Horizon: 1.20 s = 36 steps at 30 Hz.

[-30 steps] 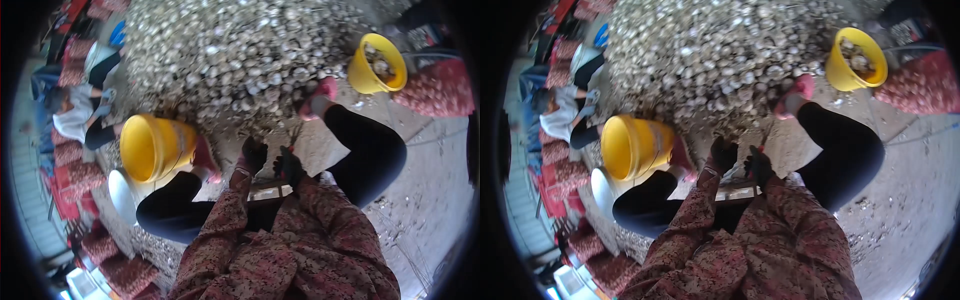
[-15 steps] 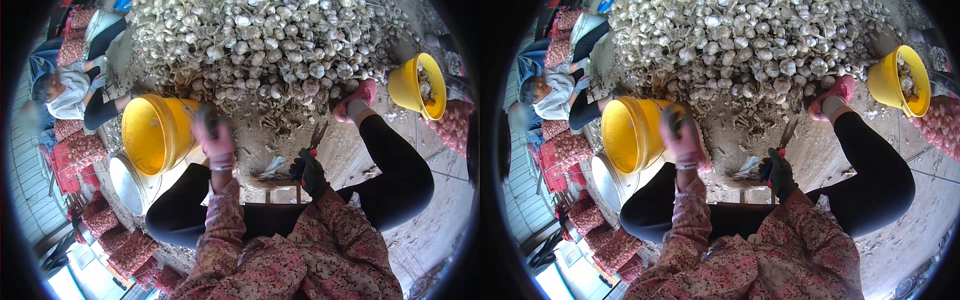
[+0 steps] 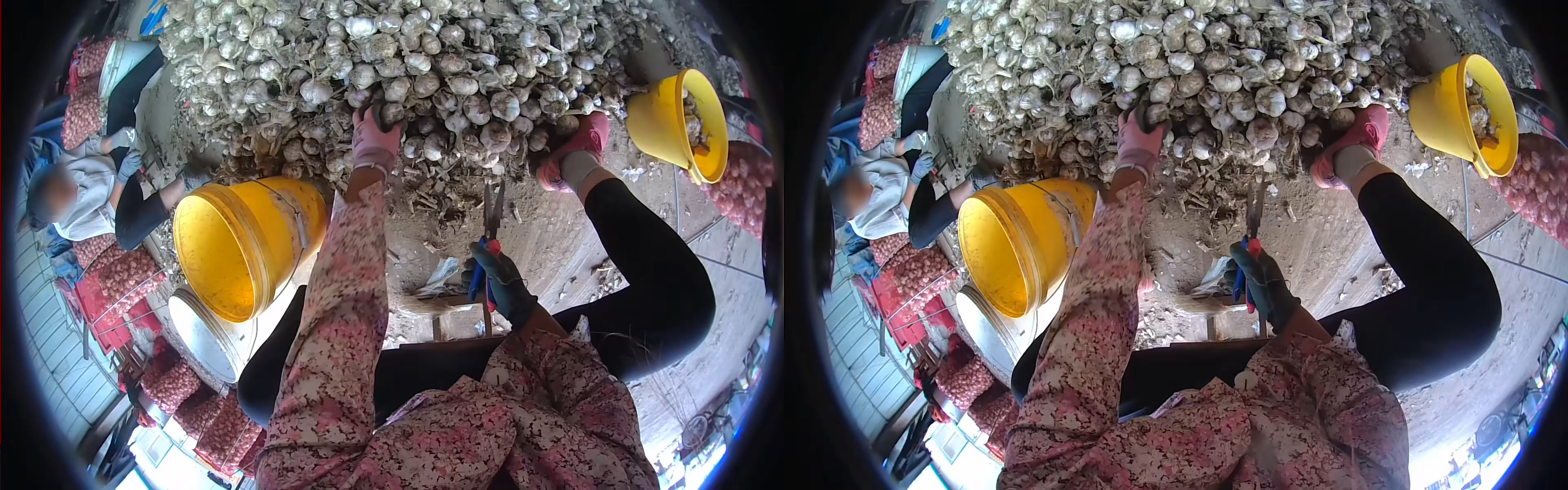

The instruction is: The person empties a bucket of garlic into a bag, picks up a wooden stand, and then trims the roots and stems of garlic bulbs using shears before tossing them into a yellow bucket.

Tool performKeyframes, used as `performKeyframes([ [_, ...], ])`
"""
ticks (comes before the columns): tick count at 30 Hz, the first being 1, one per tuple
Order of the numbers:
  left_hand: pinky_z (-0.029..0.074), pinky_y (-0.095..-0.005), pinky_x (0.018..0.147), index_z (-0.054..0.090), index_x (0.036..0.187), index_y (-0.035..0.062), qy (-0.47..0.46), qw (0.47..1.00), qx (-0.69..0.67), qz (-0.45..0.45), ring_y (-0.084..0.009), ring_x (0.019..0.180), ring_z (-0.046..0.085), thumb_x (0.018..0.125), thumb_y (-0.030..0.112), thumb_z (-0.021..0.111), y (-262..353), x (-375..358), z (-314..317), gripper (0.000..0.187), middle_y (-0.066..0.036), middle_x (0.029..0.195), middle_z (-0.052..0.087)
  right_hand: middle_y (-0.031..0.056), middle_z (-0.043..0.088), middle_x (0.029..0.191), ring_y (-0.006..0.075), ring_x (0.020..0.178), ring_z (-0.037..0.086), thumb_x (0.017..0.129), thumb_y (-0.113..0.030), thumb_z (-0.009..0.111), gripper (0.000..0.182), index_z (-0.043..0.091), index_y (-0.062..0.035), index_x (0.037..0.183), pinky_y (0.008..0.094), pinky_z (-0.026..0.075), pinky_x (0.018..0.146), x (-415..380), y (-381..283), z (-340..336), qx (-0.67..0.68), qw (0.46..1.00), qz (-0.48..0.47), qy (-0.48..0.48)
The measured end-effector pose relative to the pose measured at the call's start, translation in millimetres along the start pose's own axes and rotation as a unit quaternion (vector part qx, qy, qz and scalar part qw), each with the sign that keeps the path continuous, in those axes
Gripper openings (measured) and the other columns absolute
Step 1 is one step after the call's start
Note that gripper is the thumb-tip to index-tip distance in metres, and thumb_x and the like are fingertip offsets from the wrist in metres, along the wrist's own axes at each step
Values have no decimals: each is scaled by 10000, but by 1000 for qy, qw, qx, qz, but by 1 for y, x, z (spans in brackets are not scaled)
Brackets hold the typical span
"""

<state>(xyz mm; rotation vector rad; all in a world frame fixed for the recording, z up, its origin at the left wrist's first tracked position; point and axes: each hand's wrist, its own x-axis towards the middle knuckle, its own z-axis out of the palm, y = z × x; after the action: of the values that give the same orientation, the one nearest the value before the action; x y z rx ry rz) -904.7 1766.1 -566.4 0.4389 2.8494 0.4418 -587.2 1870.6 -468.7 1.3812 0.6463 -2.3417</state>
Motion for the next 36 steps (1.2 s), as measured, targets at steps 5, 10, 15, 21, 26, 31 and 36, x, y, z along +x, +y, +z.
performKeyframes([
  [5,488,-327,750,578,1069,53,-52,747,-659,-65,-195,803,632,838,110,635,4,-92,-50,245,-83,812,640,111,616,920,231,811,618,783,-304,715,551,476,-38,1202,345,496,702,-16,-27,25,-466,808,-355,55],
  [10,496,-347,771,580,1051,48,-29,814,-574,80,-214,855,635,837,25,628,2,-188,-55,221,-96,968,640,152,616,1004,302,912,606,730,-273,735,608,470,-23,1217,403,485,752,-39,-34,40,-556,669,-487,76],
  [15,545,-343,793,514,1251,74,-87,649,-751,-87,-205,939,640,790,-50,628,22,-244,-62,491,-72,1050,641,148,602,975,324,874,584,721,-358,695,685,458,8,1250,436,447,780,-55,-24,35,-695,498,-508,102],
  [21,522,-283,740,534,1209,68,13,937,-345,-45,-153,875,623,687,0,707,24,-256,-60,555,-69,995,633,159,589,950,321,867,581,716,-401,696,756,436,20,1288,430,440,788,-57,-5,28,-750,490,-431,112],
  [26,468,-387,857,573,1115,19,-2,967,-254,-28,-332,981,568,619,196,790,37,-258,-76,570,-181,1020,579,164,588,967,334,898,581,732,-400,689,692,462,-12,1257,436,441,805,-51,-1,18,-755,544,-353,100],
  [31,472,-394,851,591,1084,15,-53,969,-237,-53,-330,981,570,620,224,793,45,-260,-86,547,-181,1020,586,188,631,912,358,882,622,777,-323,644,478,502,-62,1151,453,476,760,-32,0,3,-751,599,-276,38],
  [36,505,-318,797,596,1104,8,-92,894,-438,22,-214,871,629,663,154,811,56,-272,-67,512,-121,973,631,210,634,831,372,841,623,820,-329,595,324,565,-54,990,457,479,748,-5,-2,-23,-797,560,-215,73],
])
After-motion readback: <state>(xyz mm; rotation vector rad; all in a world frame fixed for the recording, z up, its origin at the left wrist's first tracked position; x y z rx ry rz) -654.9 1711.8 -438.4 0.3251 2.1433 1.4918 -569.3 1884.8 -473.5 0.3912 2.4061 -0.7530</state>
